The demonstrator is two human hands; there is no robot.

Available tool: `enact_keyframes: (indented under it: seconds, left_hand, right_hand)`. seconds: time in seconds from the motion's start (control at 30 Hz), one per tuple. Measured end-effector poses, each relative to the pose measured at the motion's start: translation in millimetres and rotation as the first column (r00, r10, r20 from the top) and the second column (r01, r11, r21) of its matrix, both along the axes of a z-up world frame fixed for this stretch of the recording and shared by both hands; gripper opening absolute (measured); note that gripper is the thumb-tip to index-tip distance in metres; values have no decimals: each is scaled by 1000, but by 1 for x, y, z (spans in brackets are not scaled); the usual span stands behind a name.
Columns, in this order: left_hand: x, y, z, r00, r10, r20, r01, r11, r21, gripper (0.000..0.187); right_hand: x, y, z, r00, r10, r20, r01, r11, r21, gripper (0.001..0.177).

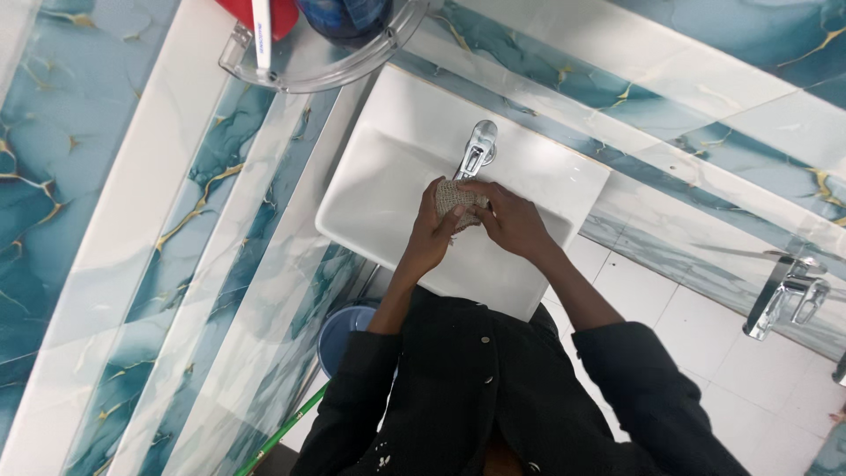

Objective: The person cleans a sink and several faucets by hand using a small cloth, first wiping the interior of the sink and then scrubbing the handles and base of each faucet.

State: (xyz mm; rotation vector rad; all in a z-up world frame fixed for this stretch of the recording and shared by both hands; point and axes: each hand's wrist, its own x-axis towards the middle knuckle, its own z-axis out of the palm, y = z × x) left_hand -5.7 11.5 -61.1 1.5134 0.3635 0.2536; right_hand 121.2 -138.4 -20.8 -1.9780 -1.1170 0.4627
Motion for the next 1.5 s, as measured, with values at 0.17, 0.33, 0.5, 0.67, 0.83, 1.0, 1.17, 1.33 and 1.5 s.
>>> enact_keyframes:
  seconds: [0.17,0.33,0.5,0.67,0.83,1.0,1.17,1.33,1.5]
  left_hand:
    - [0,-9,17,971,88,-224,-89,996,2,62]
    - [-12,-32,7,968,250,8,-250,964,90,55]
    - [-24,-53,9,962,262,-75,-255,963,93,56]
    - [-28,-68,33,952,237,-194,-271,946,-177,63]
    - [-19,-62,52,953,205,-221,-260,932,-254,63]
    - [-3,-63,63,995,-52,-80,46,996,-81,62]
    - [6,-56,76,964,105,-243,-41,966,255,42]
    - [28,-24,66,917,367,158,-386,712,587,40]
    - [41,-21,38,980,170,-101,-92,845,526,49]
  right_hand:
    - [-15,-1,-13,996,-72,-50,71,997,-14,42]
    - [-59,-11,-24,969,-195,-155,199,980,11,46]
    - [-62,-30,-5,954,-120,-275,142,988,63,63]
    - [-75,-40,5,947,-268,180,274,962,-7,61]
    - [-70,-47,15,975,-217,-50,223,962,156,60]
    - [-47,-41,5,798,-287,-530,296,953,-70,79]
    - [-25,-31,-5,418,-88,-904,579,793,190,67]
    - [2,-5,6,421,-152,-894,683,701,203,68]
    - [6,20,-24,712,-293,-638,619,692,372,61]
